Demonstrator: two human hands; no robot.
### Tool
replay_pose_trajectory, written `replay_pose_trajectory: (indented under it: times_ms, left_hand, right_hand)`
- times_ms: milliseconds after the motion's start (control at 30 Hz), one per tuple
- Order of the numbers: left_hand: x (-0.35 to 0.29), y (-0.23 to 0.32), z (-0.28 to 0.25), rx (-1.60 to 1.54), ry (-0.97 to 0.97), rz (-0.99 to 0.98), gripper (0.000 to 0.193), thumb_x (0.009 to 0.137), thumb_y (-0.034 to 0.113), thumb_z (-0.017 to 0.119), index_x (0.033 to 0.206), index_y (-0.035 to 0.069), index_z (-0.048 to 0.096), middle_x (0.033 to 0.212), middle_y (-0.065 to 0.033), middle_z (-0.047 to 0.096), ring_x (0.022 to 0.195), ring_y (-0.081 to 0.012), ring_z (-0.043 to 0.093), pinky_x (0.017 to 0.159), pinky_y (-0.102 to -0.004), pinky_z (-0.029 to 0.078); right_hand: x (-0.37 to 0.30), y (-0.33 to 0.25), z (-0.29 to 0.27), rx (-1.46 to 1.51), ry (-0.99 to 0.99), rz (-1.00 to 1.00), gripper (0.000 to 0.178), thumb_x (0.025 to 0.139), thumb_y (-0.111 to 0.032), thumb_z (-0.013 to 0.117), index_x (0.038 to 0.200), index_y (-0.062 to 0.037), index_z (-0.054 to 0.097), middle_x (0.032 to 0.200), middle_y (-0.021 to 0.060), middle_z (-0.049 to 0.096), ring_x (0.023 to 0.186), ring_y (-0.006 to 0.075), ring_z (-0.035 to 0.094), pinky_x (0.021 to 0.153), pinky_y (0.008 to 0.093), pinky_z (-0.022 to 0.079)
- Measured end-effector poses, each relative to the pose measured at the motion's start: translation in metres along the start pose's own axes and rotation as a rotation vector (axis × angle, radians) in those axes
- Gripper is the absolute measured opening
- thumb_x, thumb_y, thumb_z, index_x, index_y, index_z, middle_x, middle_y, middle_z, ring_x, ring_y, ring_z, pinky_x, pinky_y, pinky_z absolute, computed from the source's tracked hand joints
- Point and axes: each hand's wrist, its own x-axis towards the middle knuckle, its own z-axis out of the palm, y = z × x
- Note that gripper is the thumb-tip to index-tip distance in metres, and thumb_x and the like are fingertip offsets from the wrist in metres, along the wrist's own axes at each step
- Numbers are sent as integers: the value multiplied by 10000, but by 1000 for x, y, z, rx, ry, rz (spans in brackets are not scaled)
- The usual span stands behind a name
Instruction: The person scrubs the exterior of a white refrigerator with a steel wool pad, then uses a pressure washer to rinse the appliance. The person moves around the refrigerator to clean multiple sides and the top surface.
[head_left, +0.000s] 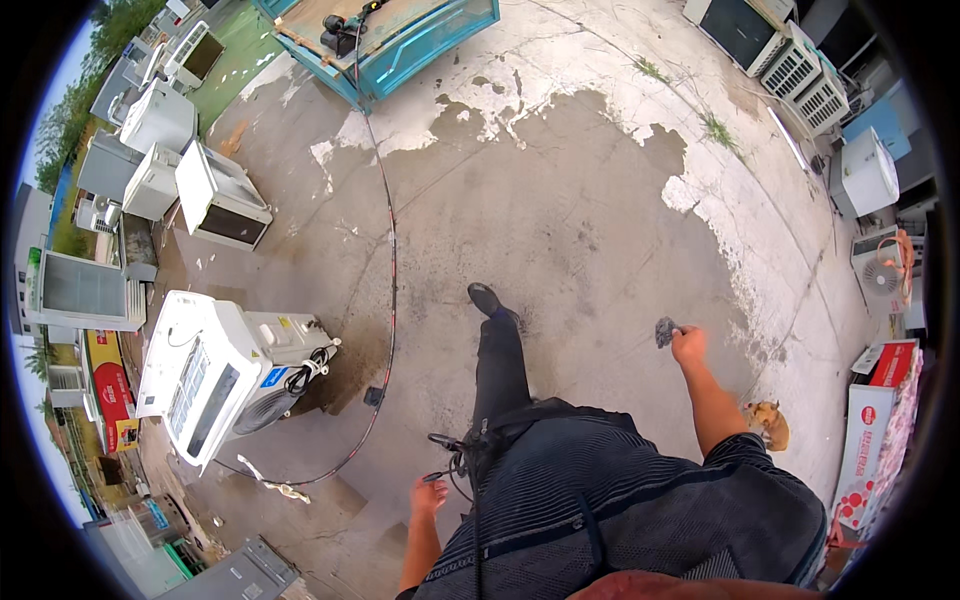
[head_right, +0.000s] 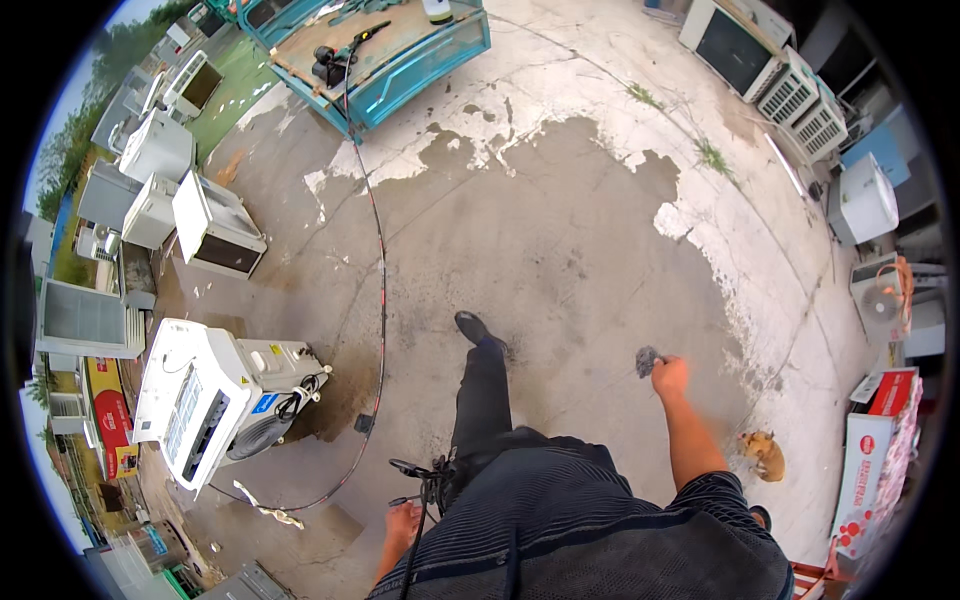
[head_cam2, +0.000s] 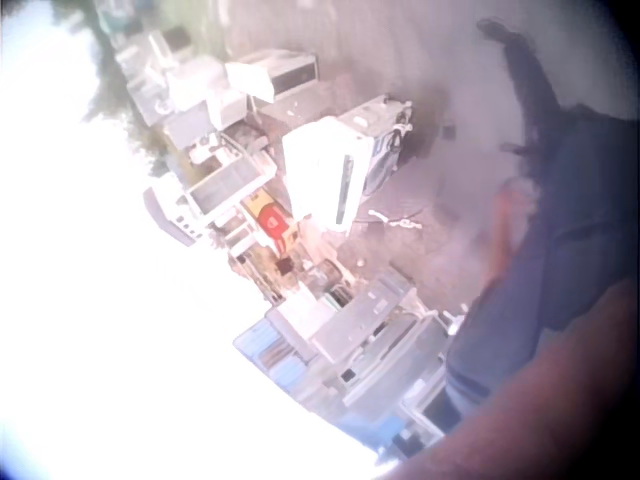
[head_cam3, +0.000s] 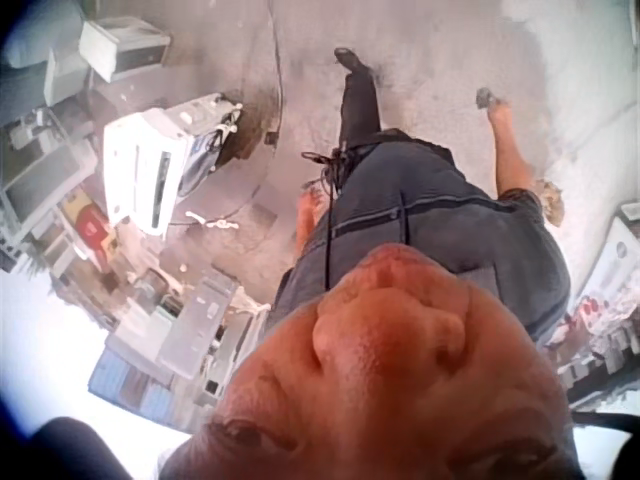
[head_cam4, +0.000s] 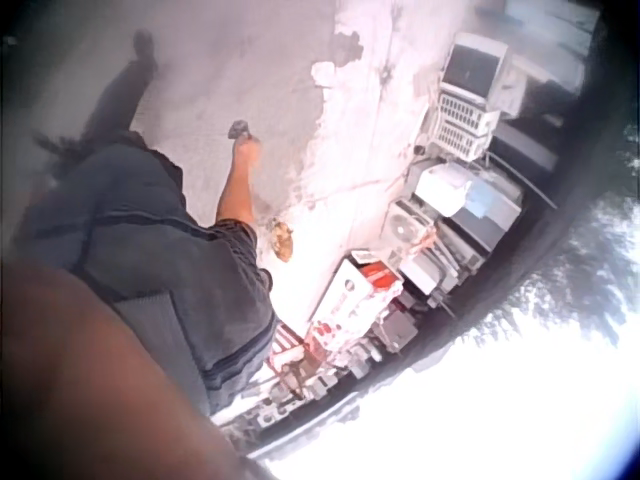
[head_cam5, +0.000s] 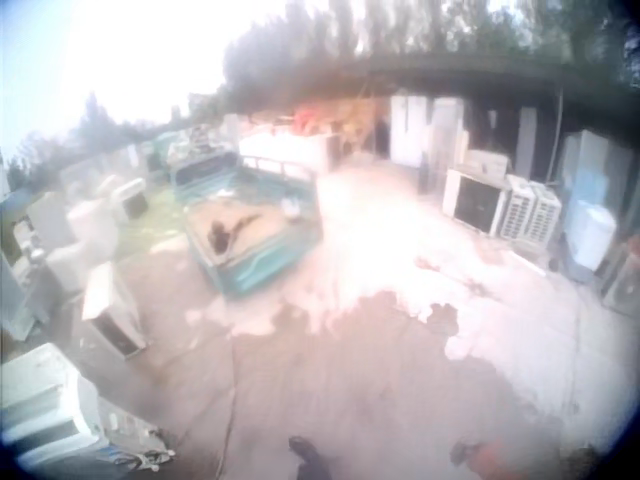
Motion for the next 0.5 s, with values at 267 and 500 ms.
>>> replay_pose_trajectory:
  times_ms: [267,500]
  left_hand:
    - [81,269,78,273,7,-109,179,1014,250,539,1115,111,588,829,-58,685,607,-170,620,520,-324,490]
    - [56,594,130,97,-43,501,343,992,293,622,1249,66,637,971,-55,726,747,-136,664,600,-306,515]
  right_hand:
    - [91,-63,-3,-124,6,229,240,787,-201,742,880,19,762,918,250,729,913,389,719,833,442,561]
    - [235,-259,-25,-26,103,240,267,784,-243,737,847,16,753,837,231,723,866,397,719,791,460,558]
